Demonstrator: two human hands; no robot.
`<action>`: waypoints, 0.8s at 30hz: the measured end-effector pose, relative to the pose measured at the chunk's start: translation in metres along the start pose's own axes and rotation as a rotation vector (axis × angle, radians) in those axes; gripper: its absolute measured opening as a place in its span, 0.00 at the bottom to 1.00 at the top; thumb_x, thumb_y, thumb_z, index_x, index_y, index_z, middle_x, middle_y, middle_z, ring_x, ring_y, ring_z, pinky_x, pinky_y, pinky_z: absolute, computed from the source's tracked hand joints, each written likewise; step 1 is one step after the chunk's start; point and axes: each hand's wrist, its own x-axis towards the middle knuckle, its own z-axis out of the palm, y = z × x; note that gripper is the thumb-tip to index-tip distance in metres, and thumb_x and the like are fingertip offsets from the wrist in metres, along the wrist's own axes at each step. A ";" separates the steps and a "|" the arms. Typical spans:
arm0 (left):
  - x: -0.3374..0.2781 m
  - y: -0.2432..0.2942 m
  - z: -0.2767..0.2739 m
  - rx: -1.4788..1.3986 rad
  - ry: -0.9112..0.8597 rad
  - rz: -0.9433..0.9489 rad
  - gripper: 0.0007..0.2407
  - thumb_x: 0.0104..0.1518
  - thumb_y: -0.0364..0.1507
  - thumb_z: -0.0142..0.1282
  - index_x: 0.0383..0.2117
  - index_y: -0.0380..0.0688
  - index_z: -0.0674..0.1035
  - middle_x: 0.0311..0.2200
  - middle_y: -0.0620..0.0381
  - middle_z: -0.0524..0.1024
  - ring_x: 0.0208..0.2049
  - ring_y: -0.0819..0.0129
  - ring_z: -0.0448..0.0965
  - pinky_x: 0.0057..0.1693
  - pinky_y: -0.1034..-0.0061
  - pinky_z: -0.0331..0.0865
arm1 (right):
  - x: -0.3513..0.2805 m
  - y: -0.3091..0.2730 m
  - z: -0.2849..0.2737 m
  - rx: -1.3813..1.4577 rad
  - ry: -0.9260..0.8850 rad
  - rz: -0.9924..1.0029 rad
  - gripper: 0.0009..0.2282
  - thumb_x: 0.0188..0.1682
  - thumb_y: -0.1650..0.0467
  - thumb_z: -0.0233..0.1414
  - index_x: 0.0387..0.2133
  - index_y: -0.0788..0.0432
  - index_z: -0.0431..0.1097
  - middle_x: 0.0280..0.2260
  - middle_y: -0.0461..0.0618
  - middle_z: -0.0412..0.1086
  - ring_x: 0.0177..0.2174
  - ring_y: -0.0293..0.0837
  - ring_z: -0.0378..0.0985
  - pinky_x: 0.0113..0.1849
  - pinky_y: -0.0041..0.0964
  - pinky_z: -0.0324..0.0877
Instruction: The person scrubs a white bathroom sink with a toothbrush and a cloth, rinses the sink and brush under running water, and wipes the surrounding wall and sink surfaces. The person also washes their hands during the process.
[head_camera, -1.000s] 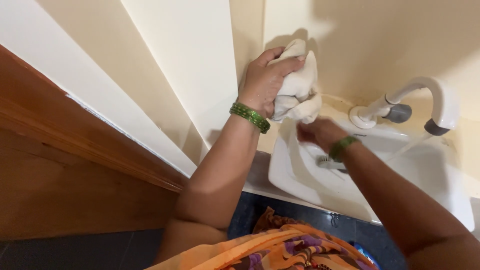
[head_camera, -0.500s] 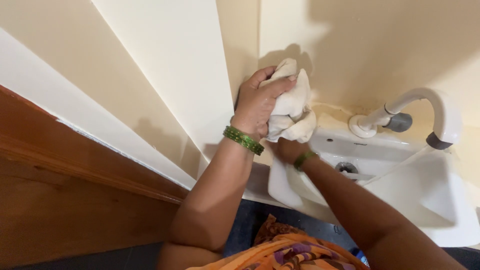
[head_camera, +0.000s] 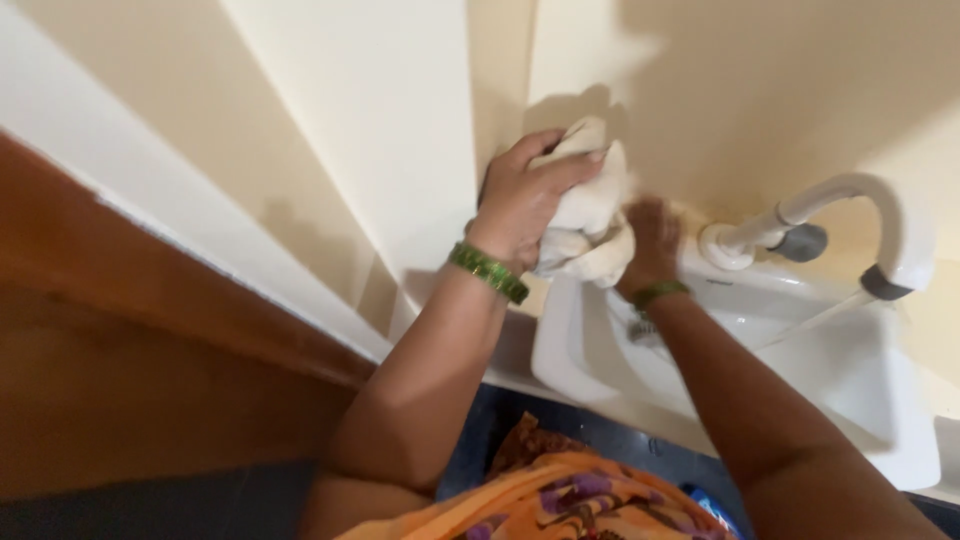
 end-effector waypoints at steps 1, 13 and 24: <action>0.000 -0.001 -0.001 -0.004 -0.014 0.009 0.22 0.49 0.26 0.67 0.50 0.27 0.76 0.38 0.46 0.81 0.35 0.64 0.83 0.39 0.70 0.79 | -0.011 0.013 0.000 -0.017 0.001 0.068 0.36 0.50 0.54 0.50 0.65 0.66 0.51 0.68 0.63 0.46 0.67 0.60 0.41 0.62 0.61 0.38; 0.003 -0.006 0.002 -0.007 0.038 -0.008 0.21 0.47 0.25 0.67 0.48 0.29 0.77 0.37 0.46 0.82 0.34 0.64 0.84 0.38 0.71 0.80 | -0.156 0.071 -0.024 1.531 -0.147 1.022 0.13 0.58 0.64 0.46 0.36 0.63 0.66 0.30 0.51 0.68 0.29 0.44 0.72 0.30 0.35 0.70; 0.004 -0.016 0.015 -0.062 0.053 -0.025 0.22 0.46 0.24 0.67 0.49 0.28 0.77 0.39 0.45 0.81 0.35 0.63 0.83 0.39 0.71 0.80 | -0.113 0.045 -0.001 1.839 -0.367 1.149 0.08 0.57 0.68 0.47 0.29 0.58 0.64 0.25 0.47 0.65 0.25 0.41 0.66 0.29 0.34 0.66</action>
